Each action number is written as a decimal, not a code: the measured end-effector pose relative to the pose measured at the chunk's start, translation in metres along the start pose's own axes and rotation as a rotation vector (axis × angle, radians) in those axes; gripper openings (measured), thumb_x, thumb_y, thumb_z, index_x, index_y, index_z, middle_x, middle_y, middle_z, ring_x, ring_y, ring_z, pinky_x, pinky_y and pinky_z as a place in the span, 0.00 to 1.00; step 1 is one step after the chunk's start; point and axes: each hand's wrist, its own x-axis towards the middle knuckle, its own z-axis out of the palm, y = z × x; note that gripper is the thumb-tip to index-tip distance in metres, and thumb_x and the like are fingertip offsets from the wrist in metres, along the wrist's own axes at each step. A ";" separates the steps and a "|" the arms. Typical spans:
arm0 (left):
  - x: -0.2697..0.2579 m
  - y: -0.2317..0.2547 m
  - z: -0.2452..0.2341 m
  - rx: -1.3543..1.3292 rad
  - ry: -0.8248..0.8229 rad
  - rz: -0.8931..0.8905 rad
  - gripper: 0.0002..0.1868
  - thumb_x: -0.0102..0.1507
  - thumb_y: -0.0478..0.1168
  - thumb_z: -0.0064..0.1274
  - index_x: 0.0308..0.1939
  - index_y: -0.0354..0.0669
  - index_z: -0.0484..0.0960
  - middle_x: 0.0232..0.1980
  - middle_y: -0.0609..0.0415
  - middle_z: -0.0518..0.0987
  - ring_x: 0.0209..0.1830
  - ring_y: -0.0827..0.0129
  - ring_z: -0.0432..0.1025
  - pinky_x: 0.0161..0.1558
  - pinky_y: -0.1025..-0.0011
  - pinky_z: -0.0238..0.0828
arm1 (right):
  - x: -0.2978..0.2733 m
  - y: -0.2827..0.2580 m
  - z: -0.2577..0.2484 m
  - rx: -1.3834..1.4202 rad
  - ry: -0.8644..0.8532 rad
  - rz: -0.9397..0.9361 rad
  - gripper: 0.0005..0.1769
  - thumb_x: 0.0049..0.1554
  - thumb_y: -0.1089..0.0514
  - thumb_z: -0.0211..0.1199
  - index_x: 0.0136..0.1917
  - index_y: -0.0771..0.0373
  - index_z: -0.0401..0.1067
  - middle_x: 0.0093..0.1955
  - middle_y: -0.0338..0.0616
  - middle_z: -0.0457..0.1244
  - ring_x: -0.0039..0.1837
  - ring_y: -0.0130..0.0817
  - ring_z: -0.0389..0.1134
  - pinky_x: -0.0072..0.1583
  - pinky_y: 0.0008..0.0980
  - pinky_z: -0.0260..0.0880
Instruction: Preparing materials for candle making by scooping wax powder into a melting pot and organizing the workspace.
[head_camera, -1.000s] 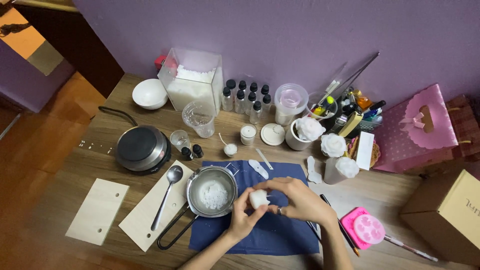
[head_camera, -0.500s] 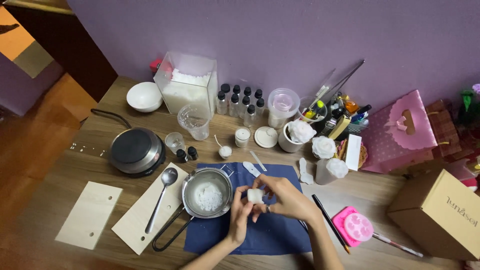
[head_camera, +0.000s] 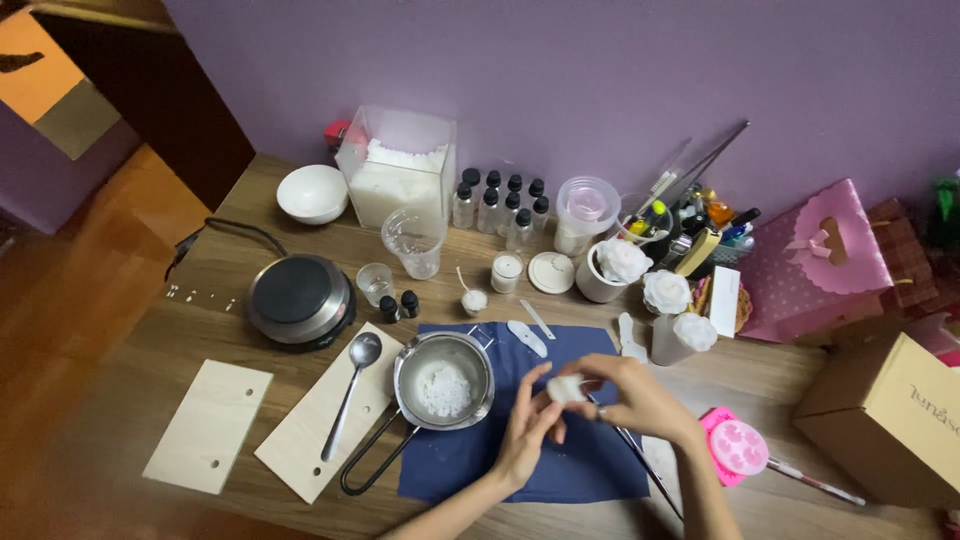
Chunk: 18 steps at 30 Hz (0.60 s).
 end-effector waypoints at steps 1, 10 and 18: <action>-0.001 -0.001 0.001 -0.051 -0.065 0.013 0.34 0.63 0.40 0.44 0.70 0.51 0.47 0.47 0.47 0.76 0.20 0.76 0.62 0.29 0.83 0.62 | -0.004 0.007 -0.001 -0.002 0.056 0.006 0.17 0.45 0.52 0.68 0.49 0.55 0.73 0.44 0.34 0.69 0.43 0.24 0.69 0.47 0.23 0.70; -0.003 0.004 0.003 0.298 -0.079 0.110 0.23 0.64 0.42 0.42 0.61 0.39 0.61 0.28 0.52 0.75 0.18 0.77 0.59 0.27 0.81 0.60 | 0.040 0.113 0.024 -0.841 0.531 0.188 0.21 0.46 0.44 0.66 0.50 0.52 0.65 0.38 0.41 0.62 0.41 0.41 0.65 0.36 0.40 0.63; 0.005 0.009 -0.002 0.374 0.010 0.119 0.09 0.63 0.37 0.45 0.45 0.38 0.73 0.26 0.56 0.74 0.19 0.79 0.61 0.26 0.81 0.61 | 0.048 0.121 0.027 -1.041 0.558 0.242 0.27 0.46 0.33 0.60 0.50 0.52 0.64 0.41 0.36 0.64 0.43 0.39 0.67 0.41 0.37 0.63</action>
